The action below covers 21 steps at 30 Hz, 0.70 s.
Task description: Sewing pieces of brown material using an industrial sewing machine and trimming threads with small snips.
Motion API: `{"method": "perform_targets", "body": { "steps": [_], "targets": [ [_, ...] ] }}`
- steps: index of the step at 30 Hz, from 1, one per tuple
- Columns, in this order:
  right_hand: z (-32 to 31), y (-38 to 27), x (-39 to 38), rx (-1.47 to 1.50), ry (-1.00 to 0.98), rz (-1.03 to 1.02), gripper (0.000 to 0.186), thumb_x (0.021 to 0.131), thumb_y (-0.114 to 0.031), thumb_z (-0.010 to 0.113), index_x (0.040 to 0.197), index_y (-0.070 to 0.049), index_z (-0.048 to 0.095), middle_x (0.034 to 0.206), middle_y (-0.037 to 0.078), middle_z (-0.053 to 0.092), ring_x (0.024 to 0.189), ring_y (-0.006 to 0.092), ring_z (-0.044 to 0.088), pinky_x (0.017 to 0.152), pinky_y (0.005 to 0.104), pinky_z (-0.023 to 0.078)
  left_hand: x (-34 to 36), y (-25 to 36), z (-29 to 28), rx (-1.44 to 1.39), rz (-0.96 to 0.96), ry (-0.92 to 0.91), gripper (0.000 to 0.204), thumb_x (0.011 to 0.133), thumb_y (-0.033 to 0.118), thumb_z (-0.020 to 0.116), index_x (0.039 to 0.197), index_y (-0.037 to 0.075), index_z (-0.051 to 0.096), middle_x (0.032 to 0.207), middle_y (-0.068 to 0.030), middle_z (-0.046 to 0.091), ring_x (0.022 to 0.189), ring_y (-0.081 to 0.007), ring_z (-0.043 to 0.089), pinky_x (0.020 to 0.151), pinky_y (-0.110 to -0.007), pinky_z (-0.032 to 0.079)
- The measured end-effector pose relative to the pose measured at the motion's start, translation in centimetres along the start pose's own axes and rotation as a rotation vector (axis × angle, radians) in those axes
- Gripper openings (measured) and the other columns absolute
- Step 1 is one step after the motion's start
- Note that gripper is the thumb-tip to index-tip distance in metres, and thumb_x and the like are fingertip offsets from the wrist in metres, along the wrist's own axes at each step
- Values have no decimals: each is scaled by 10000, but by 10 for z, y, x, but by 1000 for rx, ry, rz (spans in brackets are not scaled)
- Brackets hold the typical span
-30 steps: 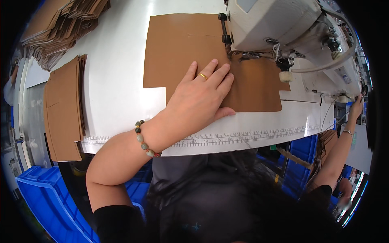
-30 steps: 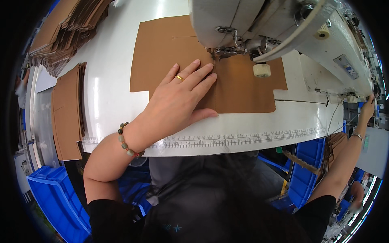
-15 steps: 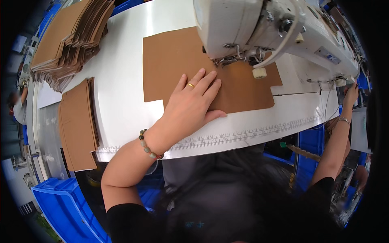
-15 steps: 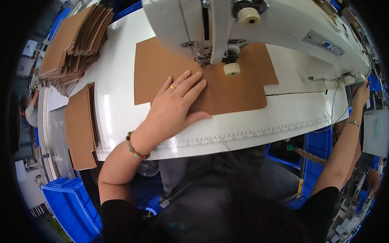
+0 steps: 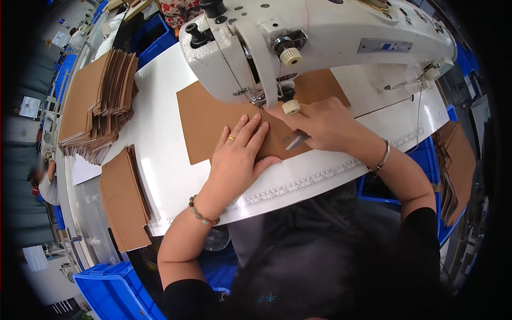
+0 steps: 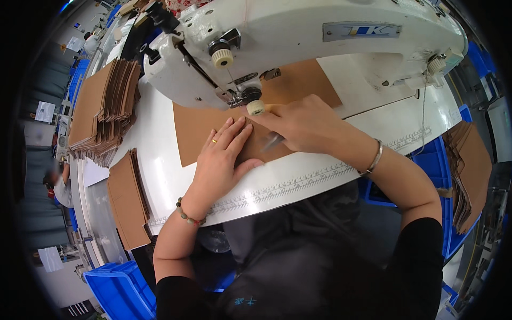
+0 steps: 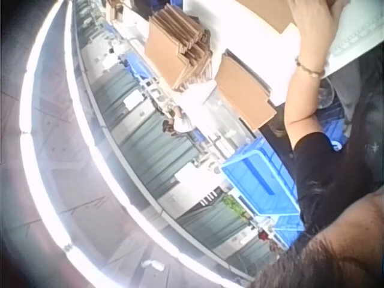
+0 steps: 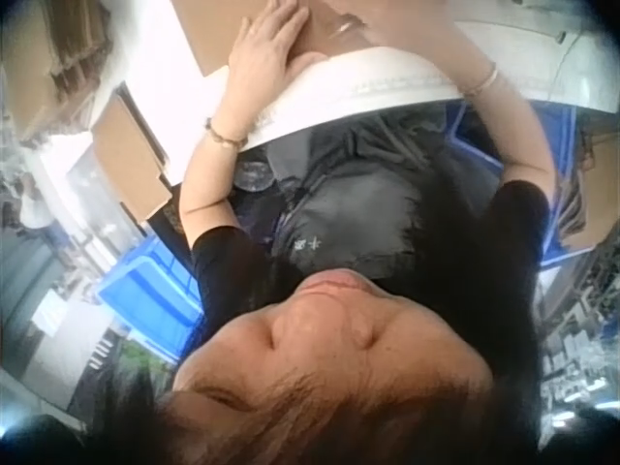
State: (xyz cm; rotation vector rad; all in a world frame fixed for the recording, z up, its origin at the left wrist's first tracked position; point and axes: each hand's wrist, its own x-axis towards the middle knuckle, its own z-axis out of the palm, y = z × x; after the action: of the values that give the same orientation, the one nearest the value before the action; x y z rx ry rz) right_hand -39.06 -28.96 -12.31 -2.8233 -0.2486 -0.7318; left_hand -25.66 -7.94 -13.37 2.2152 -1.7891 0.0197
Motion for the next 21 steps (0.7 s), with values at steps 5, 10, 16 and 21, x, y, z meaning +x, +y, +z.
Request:
{"method": "perform_targets", "body": {
  "steps": [5,10,16,21],
  "targets": [
    [18,4,5,-146,-195,63,332,822,-180,700,1140,-102,642,796,65,667,560,244,659,476,393,501,1,2,-1,24,-10,-11,743,858,531,713,1426,78,561,1498,-129,523,1420,-335,458,1139,-550,379],
    [20,7,1,-113,-168,63,259,806,-172,711,1047,-99,652,788,56,631,606,243,668,495,384,509,0,0,-1,39,-8,-7,744,854,526,718,1429,83,557,1500,-129,521,1419,-334,460,1133,-552,388],
    [25,20,0,-3,-188,110,413,804,-265,766,1179,-126,662,779,86,683,690,307,686,590,410,527,1,2,-1,16,-5,-2,733,847,510,726,1418,81,563,1488,-131,525,1416,-348,459,1126,-555,397],
    [22,20,8,-19,-158,44,272,809,-280,750,991,-91,681,848,72,669,645,272,670,535,368,522,1,2,-2,13,-6,3,728,846,503,729,1412,75,564,1489,-131,523,1408,-355,464,1121,-559,402]
  ]
}}
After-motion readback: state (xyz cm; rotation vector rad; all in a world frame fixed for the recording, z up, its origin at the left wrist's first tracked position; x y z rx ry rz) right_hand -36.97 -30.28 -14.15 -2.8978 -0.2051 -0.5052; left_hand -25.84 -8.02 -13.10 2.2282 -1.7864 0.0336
